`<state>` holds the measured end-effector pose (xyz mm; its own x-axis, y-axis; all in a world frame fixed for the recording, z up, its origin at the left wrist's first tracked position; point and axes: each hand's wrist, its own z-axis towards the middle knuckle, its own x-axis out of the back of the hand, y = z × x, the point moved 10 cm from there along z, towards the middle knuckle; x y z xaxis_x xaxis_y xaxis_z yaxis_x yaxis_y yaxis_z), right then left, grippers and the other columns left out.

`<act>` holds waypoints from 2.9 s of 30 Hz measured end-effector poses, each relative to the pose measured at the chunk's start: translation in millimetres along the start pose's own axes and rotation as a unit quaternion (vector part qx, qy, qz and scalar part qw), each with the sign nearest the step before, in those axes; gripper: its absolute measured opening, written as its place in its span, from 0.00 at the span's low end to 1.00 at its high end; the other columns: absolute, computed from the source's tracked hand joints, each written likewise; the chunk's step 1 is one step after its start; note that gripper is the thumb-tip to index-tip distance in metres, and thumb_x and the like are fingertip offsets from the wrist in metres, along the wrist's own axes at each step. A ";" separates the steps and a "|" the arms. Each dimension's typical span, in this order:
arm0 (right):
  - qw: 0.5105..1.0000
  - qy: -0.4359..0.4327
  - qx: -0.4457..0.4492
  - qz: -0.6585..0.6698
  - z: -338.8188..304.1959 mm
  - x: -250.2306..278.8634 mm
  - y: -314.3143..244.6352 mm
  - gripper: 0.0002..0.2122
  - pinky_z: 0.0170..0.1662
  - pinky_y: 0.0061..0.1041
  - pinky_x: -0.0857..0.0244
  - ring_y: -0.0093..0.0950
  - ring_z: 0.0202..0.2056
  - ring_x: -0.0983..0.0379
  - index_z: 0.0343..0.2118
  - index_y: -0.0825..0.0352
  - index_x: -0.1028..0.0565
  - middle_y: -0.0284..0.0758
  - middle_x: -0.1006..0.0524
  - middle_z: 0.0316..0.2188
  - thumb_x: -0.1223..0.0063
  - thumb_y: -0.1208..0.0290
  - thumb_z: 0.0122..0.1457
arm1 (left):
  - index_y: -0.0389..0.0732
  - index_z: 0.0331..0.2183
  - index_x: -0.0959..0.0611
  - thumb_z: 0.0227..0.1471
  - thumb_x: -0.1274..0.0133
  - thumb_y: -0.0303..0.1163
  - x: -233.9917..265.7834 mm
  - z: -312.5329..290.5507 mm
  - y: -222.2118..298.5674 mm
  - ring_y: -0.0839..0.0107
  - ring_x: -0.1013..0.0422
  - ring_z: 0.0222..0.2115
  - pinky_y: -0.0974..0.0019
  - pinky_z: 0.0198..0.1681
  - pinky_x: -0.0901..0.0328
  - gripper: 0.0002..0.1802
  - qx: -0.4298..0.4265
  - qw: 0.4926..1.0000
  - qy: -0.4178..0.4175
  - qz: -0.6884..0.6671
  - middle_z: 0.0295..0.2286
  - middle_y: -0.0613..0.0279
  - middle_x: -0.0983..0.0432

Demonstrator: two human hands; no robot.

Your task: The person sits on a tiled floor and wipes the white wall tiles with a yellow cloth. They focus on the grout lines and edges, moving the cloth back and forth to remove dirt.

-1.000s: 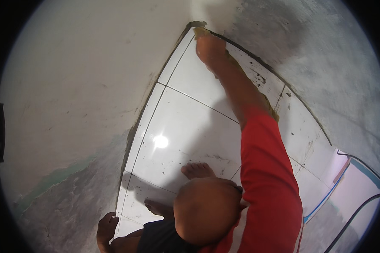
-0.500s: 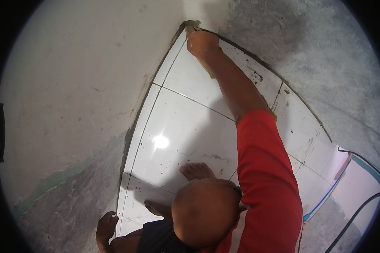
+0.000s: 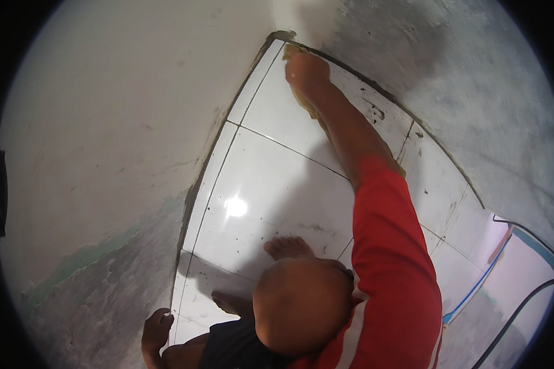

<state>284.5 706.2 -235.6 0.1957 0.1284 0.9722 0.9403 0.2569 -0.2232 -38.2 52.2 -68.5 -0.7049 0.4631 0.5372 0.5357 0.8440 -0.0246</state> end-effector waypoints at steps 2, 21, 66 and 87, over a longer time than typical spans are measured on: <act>0.993 0.087 -0.024 0.083 -10.2 7.4 19.2 0.14 0.43 0.39 0.27 0.42 0.39 0.20 0.42 0.67 0.22 0.46 0.18 0.36 0.45 0.65 0.55 | 0.38 0.46 0.18 0.54 0.43 0.39 -4.8 -2.5 -7.8 0.58 0.22 0.30 0.58 0.37 0.30 0.20 0.011 1.000 -0.006 0.004 0.28 0.49 0.19; 0.842 0.163 -0.122 0.500 15.0 -13.7 -8.4 0.08 0.38 0.35 0.32 0.41 0.28 0.25 0.33 0.71 0.22 0.48 0.22 0.24 0.50 0.72 0.56 | 0.40 0.46 0.18 0.54 0.42 0.38 -3.7 -0.1 -13.2 0.56 0.23 0.28 0.57 0.35 0.30 0.19 0.001 1.000 0.019 0.014 0.27 0.49 0.19; 0.685 -0.148 -0.212 0.681 0.6 -48.2 -35.4 0.35 0.52 0.33 0.29 0.37 0.51 0.26 0.69 0.65 0.46 0.47 0.32 0.61 0.47 0.73 0.58 | 0.39 0.47 0.18 0.54 0.43 0.39 -2.2 3.8 -5.1 0.62 0.22 0.30 0.59 0.38 0.30 0.20 0.041 0.999 -0.003 0.002 0.28 0.49 0.19; 0.939 0.014 -0.050 0.341 -28.7 -2.9 -4.9 0.21 0.47 0.36 0.27 0.41 0.47 0.23 0.57 0.61 0.25 0.42 0.20 0.48 0.46 0.70 0.59 | 0.37 0.47 0.19 0.54 0.43 0.38 -5.5 2.0 -12.0 0.68 0.25 0.27 0.62 0.35 0.31 0.21 0.036 0.999 -0.003 -0.017 0.26 0.53 0.20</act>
<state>287.2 677.0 -235.4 0.7674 0.2055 0.6073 0.6149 0.0322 -0.7879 -41.6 40.1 -72.8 -0.7257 0.4345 0.5334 0.4759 0.8769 -0.0669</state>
